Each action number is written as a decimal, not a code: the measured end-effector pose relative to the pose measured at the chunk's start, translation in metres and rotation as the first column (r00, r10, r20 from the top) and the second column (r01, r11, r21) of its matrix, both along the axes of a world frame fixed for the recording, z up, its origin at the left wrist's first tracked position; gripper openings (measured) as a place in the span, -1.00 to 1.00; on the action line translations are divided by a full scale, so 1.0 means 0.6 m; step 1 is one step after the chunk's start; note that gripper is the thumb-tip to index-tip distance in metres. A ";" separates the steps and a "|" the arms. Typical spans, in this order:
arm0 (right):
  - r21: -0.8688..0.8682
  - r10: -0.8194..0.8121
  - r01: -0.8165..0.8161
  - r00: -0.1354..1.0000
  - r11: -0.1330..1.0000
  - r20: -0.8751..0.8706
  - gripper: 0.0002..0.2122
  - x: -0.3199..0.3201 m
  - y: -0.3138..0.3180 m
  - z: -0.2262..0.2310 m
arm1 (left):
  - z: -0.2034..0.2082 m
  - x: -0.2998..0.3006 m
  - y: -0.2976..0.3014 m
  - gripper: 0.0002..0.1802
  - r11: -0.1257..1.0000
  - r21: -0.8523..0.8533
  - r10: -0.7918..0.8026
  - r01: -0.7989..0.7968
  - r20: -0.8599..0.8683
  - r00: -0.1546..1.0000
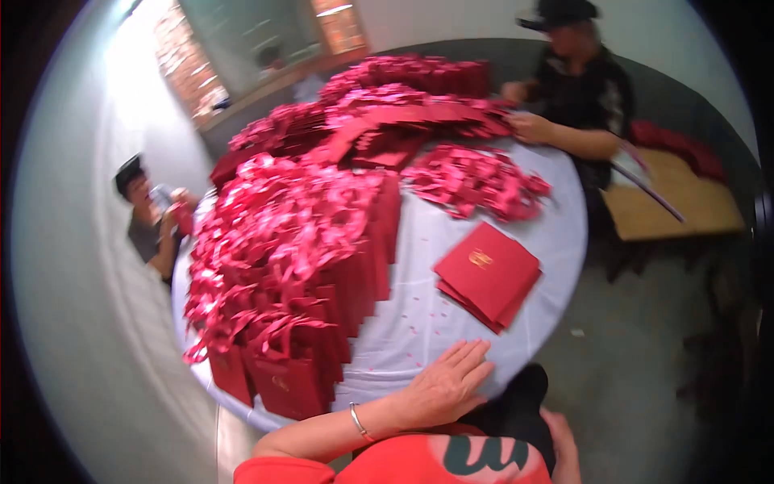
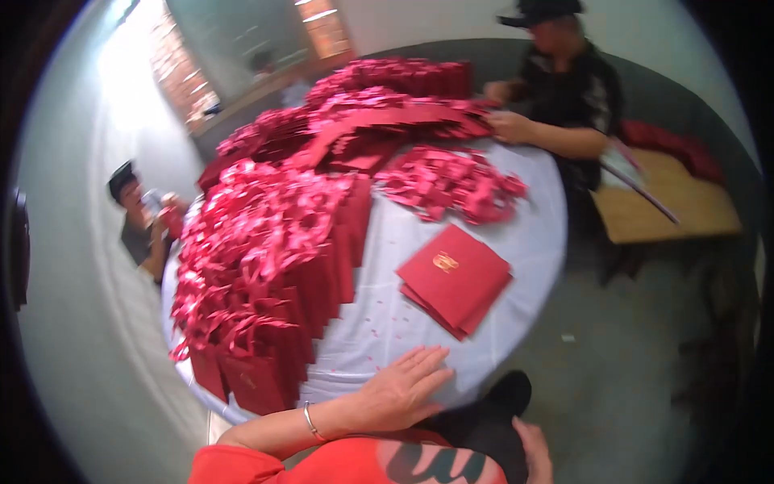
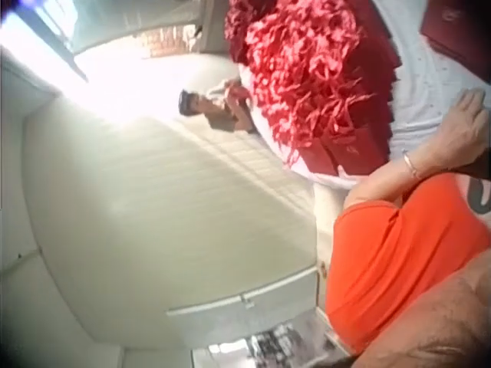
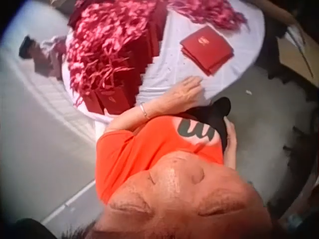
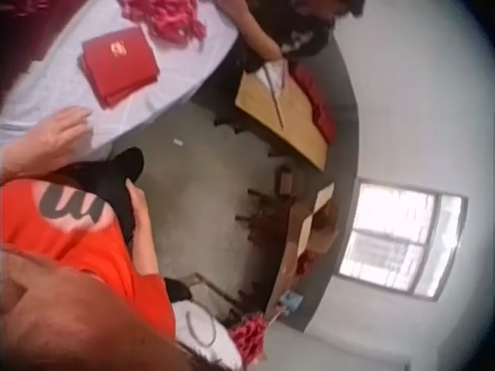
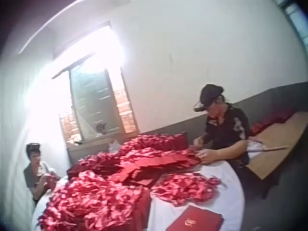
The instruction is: The person assembles gift bags by attaching ribbon handles into the slots of the bags by hand and stacks the finished bags on the table.
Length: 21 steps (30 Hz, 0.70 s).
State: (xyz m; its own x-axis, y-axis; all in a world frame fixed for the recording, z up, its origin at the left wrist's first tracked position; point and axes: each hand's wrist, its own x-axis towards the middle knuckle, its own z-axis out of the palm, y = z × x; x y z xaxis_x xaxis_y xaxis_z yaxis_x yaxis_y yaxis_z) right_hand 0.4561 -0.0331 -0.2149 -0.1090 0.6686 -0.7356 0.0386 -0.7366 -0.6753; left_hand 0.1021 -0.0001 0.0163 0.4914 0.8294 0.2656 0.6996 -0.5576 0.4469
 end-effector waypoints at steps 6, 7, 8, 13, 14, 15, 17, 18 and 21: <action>-0.193 0.125 -0.163 0.973 0.968 -0.194 -0.60 -0.027 0.159 -0.059 | -0.047 -0.016 0.001 -0.40 0.987 -0.129 0.095 -0.091 0.029 0.995; -0.251 0.123 -0.173 0.972 0.952 -0.202 -0.60 -0.020 0.156 -0.056 | -0.042 -0.013 0.001 -0.44 0.988 -0.130 0.087 -0.083 0.029 0.996; -0.307 0.115 -0.175 0.972 0.936 -0.204 -0.60 -0.007 0.157 -0.052 | -0.037 -0.014 0.007 -0.47 0.986 -0.142 0.081 -0.082 -0.014 0.997; -0.510 -0.026 -0.069 0.984 0.857 -0.177 -0.60 0.048 0.172 -0.001 | -0.019 -0.014 0.020 -0.49 0.953 -0.272 0.089 -0.133 -0.166 0.982; -0.531 -0.056 -0.042 0.984 0.847 -0.167 -0.60 0.061 0.179 0.014 | -0.018 -0.011 0.021 -0.46 0.949 -0.275 0.089 -0.151 -0.226 0.970; -0.545 -0.085 -0.013 0.984 0.838 -0.155 -0.60 0.075 0.186 0.031 | -0.016 -0.009 0.020 -0.44 0.938 -0.308 0.091 -0.161 -0.229 0.969; -0.520 -0.108 -0.037 0.963 0.853 -0.246 -0.60 0.110 0.194 0.062 | -0.018 -0.007 0.021 -0.35 0.932 -0.327 0.067 -0.155 -0.264 0.962; -0.527 -0.121 -0.019 0.966 0.849 -0.230 -0.60 0.124 0.203 0.081 | -0.018 -0.005 0.022 -0.35 0.923 -0.352 0.060 -0.157 -0.271 0.961; -0.540 -0.139 0.017 0.973 0.842 -0.187 -0.60 0.164 0.230 0.144 | -0.015 -0.001 0.010 -0.32 0.906 -0.385 0.064 -0.175 -0.284 0.957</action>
State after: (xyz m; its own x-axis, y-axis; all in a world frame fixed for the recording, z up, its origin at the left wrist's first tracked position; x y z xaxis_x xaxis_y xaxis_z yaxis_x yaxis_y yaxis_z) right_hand 0.5543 0.1047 -0.1282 -0.2655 0.1941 -0.9444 -0.1315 -0.9777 -0.1640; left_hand 0.1017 0.0057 0.0075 0.3865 0.8943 -0.2256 0.8710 -0.2735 0.4082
